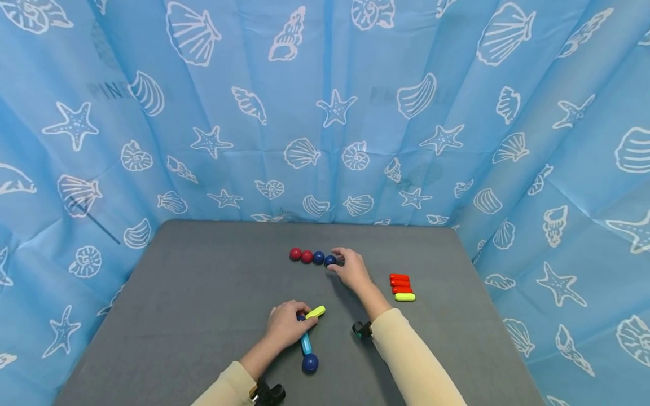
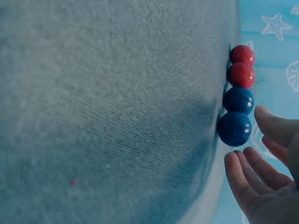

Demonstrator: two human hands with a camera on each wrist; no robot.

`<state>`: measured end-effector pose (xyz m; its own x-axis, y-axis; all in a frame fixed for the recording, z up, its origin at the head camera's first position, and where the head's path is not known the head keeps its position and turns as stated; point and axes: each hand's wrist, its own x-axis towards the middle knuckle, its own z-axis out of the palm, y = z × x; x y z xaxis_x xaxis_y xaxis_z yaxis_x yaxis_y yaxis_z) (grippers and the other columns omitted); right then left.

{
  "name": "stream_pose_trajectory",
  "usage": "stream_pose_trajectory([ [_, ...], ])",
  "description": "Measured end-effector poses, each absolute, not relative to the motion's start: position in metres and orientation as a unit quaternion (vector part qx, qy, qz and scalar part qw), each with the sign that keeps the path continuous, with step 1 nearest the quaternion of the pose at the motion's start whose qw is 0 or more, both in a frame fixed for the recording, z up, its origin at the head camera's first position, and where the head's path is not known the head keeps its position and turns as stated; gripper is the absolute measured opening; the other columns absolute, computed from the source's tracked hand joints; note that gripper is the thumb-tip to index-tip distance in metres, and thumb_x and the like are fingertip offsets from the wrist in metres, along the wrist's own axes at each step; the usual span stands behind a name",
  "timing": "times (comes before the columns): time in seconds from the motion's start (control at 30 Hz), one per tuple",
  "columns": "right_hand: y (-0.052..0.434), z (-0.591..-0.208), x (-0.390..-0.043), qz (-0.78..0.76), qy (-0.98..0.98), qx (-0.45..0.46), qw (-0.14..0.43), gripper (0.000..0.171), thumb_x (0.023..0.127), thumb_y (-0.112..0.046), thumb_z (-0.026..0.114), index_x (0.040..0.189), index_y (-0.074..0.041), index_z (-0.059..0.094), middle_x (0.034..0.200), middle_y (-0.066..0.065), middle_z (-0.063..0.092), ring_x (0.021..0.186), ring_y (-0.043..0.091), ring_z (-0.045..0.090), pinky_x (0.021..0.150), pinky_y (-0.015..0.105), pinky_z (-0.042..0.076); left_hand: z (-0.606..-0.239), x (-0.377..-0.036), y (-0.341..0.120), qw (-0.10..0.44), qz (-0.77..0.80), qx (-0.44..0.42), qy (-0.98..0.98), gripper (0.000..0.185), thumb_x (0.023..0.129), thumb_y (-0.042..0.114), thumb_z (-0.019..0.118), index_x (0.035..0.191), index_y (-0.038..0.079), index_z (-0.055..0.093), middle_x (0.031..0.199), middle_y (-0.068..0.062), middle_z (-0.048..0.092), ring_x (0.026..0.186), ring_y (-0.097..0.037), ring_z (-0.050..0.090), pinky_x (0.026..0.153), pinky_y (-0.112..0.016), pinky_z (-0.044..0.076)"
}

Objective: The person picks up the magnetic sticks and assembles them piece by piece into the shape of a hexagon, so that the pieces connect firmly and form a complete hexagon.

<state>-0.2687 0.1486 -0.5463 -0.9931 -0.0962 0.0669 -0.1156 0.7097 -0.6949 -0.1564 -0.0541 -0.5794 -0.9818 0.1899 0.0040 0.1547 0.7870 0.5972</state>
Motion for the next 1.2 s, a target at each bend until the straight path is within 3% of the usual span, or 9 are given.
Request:
stream_pose_trajectory([
  [0.5,0.151,-0.555,-0.281,0.343,-0.937,0.059,0.021,0.03,0.089,-0.018,0.078,0.116,-0.008,0.071,0.109,0.011,0.071,0.099,0.024,0.066,0.088,0.044,0.053,-0.575,-0.159,-0.049,0.019,0.308,0.088,0.947,0.026,0.086,0.042,0.077,0.097,0.019,0.076,0.086,0.006,0.065,0.075,-0.01,0.053,0.071,-0.033,0.036],
  [0.97,0.164,-0.555,-0.233,0.394,-0.916,0.071,0.027,0.037,0.09,-0.015,0.077,0.124,-0.004,0.068,0.112,0.013,0.072,0.099,0.024,0.069,0.087,0.044,0.056,-0.579,-0.155,-0.051,0.031,0.327,0.085,0.941,0.026,0.086,0.042,0.077,0.097,0.018,0.076,0.085,0.007,0.064,0.075,-0.01,0.051,0.073,-0.034,0.035],
  [1.2,0.165,-0.549,-0.21,0.394,-0.914,0.097,0.019,0.035,0.089,-0.015,0.078,0.122,-0.008,0.07,0.114,0.009,0.071,0.097,0.021,0.069,0.086,0.04,0.057,-0.579,-0.157,-0.054,0.033,0.325,0.082,0.942,0.026,0.086,0.042,0.077,0.097,0.019,0.076,0.087,0.006,0.065,0.076,-0.011,0.051,0.073,-0.033,0.035],
])
